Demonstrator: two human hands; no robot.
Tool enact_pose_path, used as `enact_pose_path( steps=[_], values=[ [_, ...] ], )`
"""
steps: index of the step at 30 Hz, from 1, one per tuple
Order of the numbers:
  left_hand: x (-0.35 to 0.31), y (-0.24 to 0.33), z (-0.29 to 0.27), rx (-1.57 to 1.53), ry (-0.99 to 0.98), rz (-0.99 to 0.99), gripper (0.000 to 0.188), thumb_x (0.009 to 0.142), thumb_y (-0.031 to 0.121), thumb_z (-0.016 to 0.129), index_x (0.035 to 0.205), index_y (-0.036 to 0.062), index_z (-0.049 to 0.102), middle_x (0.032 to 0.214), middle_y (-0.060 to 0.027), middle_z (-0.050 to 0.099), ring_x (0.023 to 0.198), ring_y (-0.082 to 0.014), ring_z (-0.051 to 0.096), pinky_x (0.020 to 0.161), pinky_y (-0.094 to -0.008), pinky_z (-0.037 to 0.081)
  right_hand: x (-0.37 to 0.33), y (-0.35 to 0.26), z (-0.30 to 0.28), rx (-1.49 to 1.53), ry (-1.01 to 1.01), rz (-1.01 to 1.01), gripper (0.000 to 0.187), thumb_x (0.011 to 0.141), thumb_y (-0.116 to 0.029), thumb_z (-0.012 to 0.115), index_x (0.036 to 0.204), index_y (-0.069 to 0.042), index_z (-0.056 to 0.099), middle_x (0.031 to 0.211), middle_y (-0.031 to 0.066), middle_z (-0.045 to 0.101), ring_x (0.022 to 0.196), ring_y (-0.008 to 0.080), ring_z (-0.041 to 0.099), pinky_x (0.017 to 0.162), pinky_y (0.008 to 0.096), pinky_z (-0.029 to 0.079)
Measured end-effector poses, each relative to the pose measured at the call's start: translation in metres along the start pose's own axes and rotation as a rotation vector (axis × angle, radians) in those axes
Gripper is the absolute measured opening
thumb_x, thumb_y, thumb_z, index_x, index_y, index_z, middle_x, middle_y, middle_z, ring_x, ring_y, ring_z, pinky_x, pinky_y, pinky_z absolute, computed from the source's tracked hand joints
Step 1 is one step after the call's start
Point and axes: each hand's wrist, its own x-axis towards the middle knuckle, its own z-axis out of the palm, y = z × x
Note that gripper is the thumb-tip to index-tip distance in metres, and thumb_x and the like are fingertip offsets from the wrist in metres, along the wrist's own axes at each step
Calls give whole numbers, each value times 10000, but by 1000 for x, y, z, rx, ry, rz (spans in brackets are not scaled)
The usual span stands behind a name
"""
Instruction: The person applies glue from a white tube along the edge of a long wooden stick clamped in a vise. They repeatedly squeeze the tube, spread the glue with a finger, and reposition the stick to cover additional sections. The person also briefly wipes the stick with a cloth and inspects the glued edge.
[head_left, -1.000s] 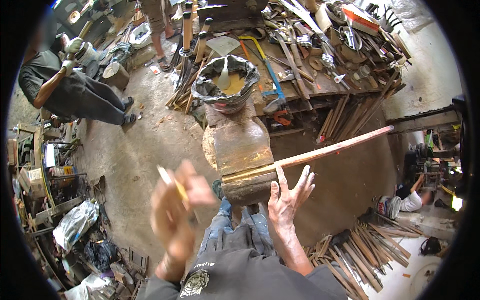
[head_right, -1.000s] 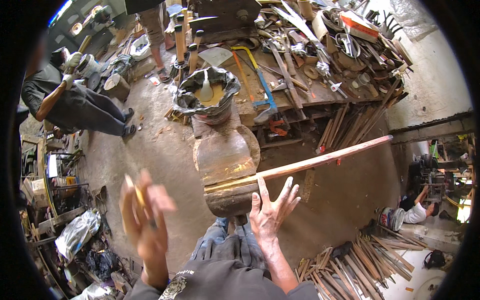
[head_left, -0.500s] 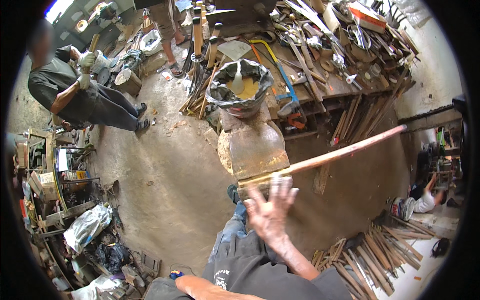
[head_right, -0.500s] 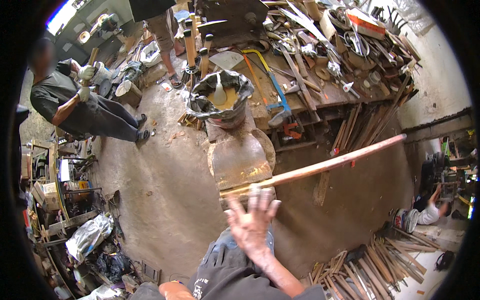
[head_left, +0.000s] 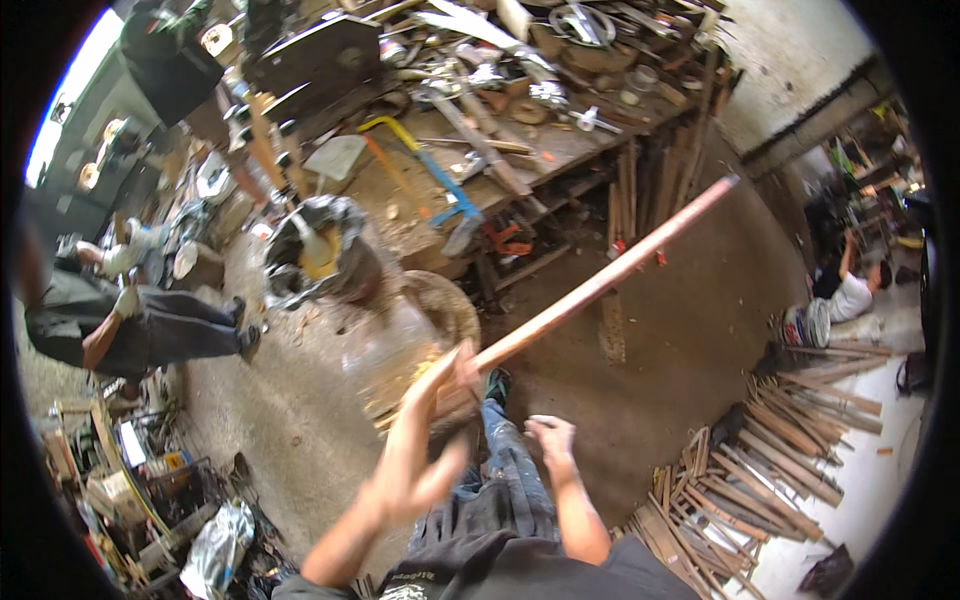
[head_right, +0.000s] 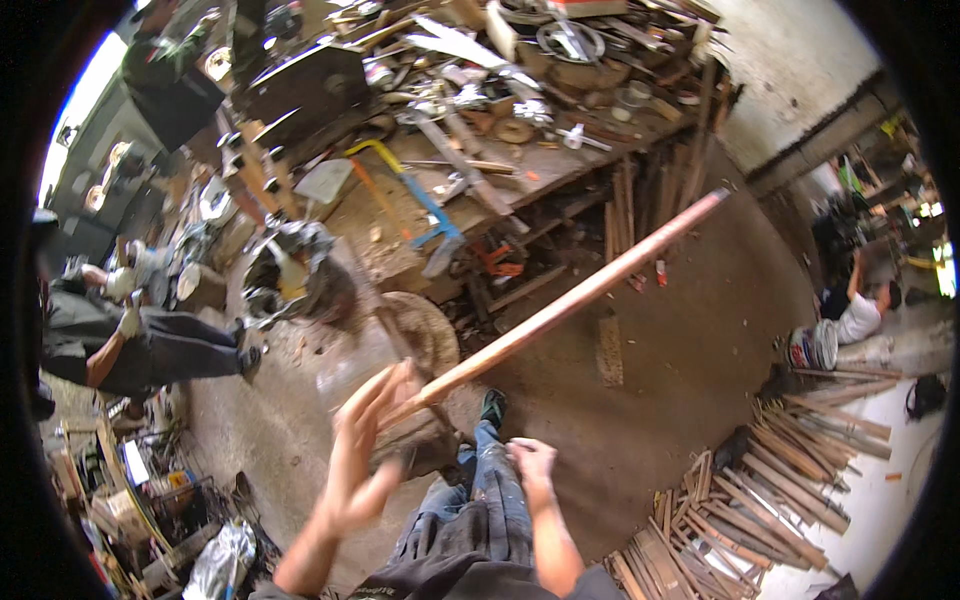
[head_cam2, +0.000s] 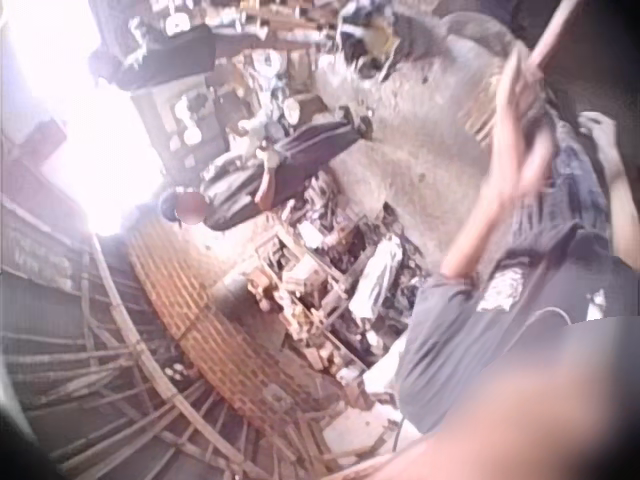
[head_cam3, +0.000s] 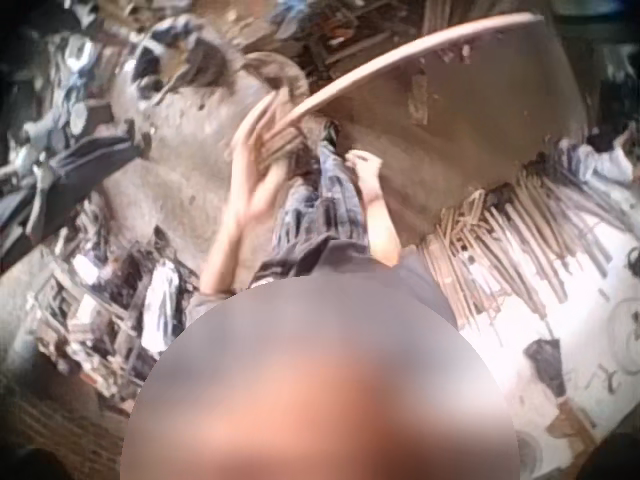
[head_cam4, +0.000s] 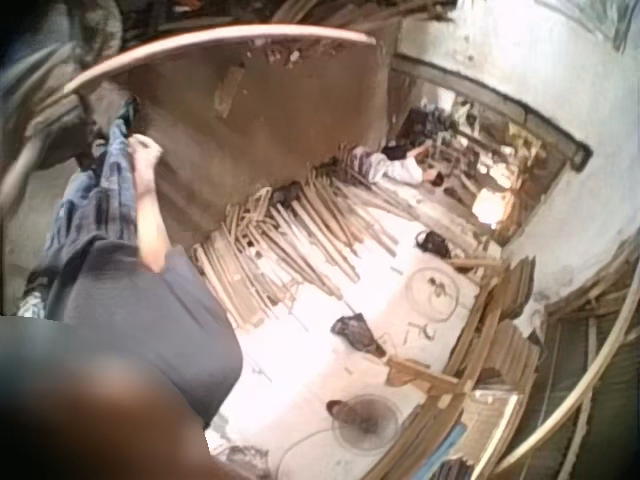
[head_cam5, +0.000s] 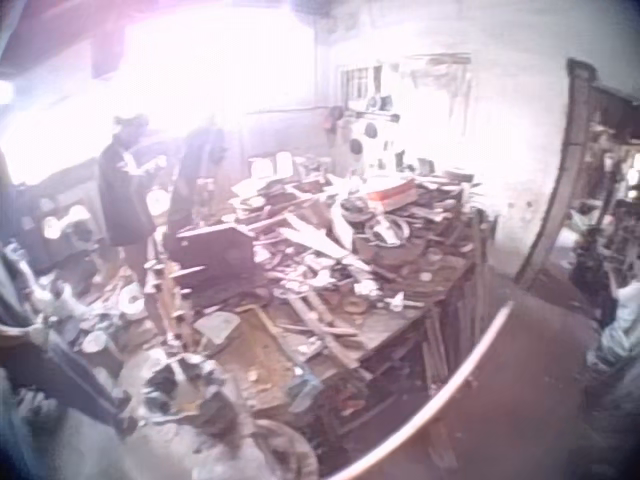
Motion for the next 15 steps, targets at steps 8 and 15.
enact_pose_path(
  steps=[8,15],
  values=[
    [141,-138,38,-227,-797,-994,559,1048,522,406,1248,42,609,1101,-91,693,994,-169,657,906,-348,526,55,188,110,-32,-201,170,183,800,-74,758,980,-53,736,867,96,730,682,168,671,631,304,566],
    [171,-141,29,-196,-1096,-1058,439,1018,411,567,1246,40,624,1024,-70,683,892,-133,675,795,-308,580,4,245,188,401,-418,481,211,812,108,694,980,-15,653,1002,103,690,908,210,686,813,305,599]
  ],
)
